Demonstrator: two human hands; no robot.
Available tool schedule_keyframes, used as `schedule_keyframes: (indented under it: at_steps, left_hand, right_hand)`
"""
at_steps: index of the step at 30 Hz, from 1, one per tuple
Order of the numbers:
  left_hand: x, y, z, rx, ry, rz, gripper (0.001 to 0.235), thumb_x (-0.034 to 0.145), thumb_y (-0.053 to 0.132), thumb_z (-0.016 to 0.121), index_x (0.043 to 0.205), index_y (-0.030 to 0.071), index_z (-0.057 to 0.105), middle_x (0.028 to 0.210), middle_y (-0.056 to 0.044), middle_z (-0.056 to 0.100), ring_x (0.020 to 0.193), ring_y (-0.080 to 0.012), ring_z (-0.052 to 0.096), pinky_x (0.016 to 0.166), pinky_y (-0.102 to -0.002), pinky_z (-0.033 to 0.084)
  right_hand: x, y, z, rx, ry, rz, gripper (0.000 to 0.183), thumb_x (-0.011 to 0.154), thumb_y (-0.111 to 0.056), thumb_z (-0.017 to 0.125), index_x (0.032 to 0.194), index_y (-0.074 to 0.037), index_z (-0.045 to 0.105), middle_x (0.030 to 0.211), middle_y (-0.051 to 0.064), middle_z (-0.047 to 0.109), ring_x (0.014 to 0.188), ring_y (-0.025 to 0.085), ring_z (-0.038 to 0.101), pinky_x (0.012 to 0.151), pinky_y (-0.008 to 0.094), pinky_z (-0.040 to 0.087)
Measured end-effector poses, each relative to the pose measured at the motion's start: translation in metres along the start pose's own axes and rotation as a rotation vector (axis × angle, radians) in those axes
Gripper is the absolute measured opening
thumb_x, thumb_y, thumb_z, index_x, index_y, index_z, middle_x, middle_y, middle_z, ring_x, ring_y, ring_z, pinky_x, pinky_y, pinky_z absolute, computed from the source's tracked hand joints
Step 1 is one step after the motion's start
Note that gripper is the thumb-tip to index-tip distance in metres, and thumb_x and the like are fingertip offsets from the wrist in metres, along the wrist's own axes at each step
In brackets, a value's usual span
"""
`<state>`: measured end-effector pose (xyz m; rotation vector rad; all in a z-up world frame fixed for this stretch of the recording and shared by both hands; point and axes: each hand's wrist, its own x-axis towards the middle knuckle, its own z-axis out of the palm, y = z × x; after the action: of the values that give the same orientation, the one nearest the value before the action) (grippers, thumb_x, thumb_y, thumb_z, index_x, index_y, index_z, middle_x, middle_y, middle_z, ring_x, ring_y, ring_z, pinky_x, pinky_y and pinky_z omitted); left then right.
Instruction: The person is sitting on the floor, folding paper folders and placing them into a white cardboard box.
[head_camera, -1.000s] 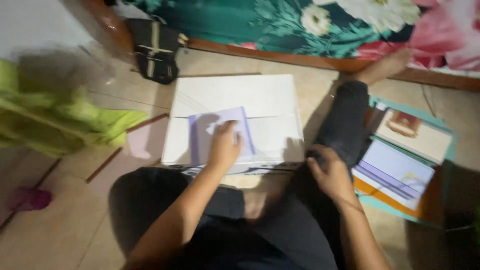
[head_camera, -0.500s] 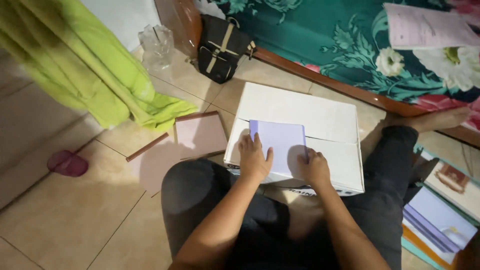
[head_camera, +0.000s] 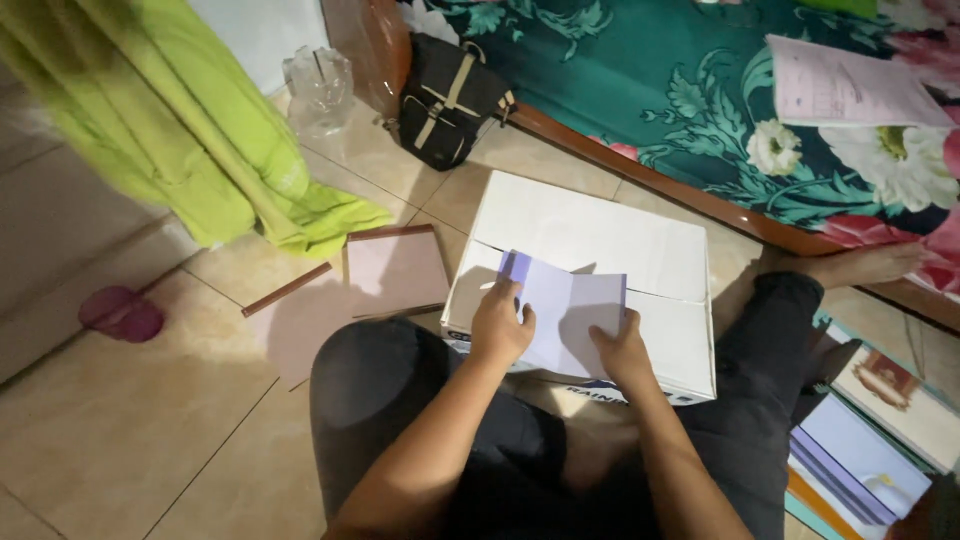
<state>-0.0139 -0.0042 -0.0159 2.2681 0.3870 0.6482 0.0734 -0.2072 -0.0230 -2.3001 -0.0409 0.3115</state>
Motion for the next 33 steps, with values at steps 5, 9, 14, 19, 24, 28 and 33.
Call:
schedule_keyframes:
  at_steps: [5, 9, 14, 19, 24, 28, 33]
  left_hand:
    - [-0.005, -0.003, 0.011, 0.26, -0.05, 0.007, 0.024, 0.085, 0.021, 0.064, 0.103, 0.005, 0.067, 0.092, -0.015, 0.07, 0.076, -0.0345, 0.073, 0.067, -0.045, 0.06]
    - [-0.005, -0.01, 0.017, 0.418, -0.041, 0.036, 0.023, 0.084, 0.024, 0.068, 0.098, 0.006, 0.069, 0.081, -0.011, 0.067, 0.069, -0.0307, 0.073, 0.059, -0.042, 0.059]
    - [0.001, 0.002, -0.002, 0.239, 0.134, 0.097, 0.036, 0.08, 0.015, 0.07, 0.111, -0.001, 0.066, 0.089, -0.02, 0.066, 0.08, -0.0397, 0.07, 0.069, -0.047, 0.058]
    - [0.008, 0.032, -0.039, -0.388, 0.066, -0.269, 0.092, 0.089, 0.034, 0.076, 0.149, -0.018, 0.029, 0.141, -0.046, 0.045, 0.134, -0.0578, 0.045, 0.114, -0.06, 0.039]
    - [0.01, 0.005, -0.024, -0.656, 0.117, 0.044, 0.038, 0.087, 0.01, 0.074, 0.123, 0.006, 0.061, 0.102, -0.019, 0.071, 0.104, -0.0301, 0.069, 0.089, -0.043, 0.054]
    - [0.006, 0.015, -0.025, -0.783, 0.062, 0.101, 0.046, 0.085, 0.0, 0.07, 0.129, 0.005, 0.059, 0.112, -0.02, 0.071, 0.114, -0.032, 0.066, 0.1, -0.047, 0.051]
    - [-0.002, 0.022, -0.026, -0.68, -0.018, 0.106, 0.014, 0.094, 0.008, 0.066, 0.107, 0.01, 0.065, 0.094, -0.01, 0.073, 0.097, -0.0249, 0.072, 0.09, -0.037, 0.055]
  right_hand:
    - [-0.017, -0.013, -0.019, -0.041, -0.098, 0.014, 0.069, 0.095, -0.032, 0.065, 0.152, -0.006, 0.036, 0.135, 0.042, 0.055, 0.126, 0.058, 0.055, 0.099, 0.069, 0.048]
    - [-0.039, -0.034, -0.037, 0.001, -0.24, 0.01, 0.074, 0.095, -0.034, 0.063, 0.156, -0.009, 0.03, 0.139, 0.043, 0.052, 0.129, 0.06, 0.051, 0.104, 0.071, 0.045]
    - [-0.058, -0.055, -0.048, 0.128, -0.151, -0.158, 0.08, 0.091, -0.011, 0.063, 0.16, -0.003, 0.024, 0.148, 0.043, 0.039, 0.138, 0.059, 0.037, 0.11, 0.072, 0.032]
    - [-0.057, -0.035, -0.046, 0.422, -0.059, -0.386, 0.067, 0.095, -0.006, 0.064, 0.155, 0.003, 0.035, 0.145, 0.035, 0.051, 0.137, 0.052, 0.043, 0.107, 0.069, 0.038]
    - [-0.027, 0.008, -0.03, 0.589, -0.041, -0.458, 0.042, 0.091, 0.002, 0.069, 0.131, 0.001, 0.054, 0.108, 0.02, 0.071, 0.107, 0.029, 0.069, 0.094, 0.051, 0.056]
    - [-0.041, -0.018, -0.034, 0.616, -0.008, -0.556, 0.037, 0.095, 0.003, 0.064, 0.129, -0.003, 0.052, 0.105, 0.009, 0.06, 0.102, 0.018, 0.057, 0.095, 0.04, 0.051]
    - [-0.044, -0.017, -0.03, 0.642, 0.076, -0.571, 0.012, 0.101, -0.001, 0.06, 0.11, -0.007, 0.056, 0.086, 0.001, 0.055, 0.082, 0.013, 0.053, 0.08, 0.032, 0.048]
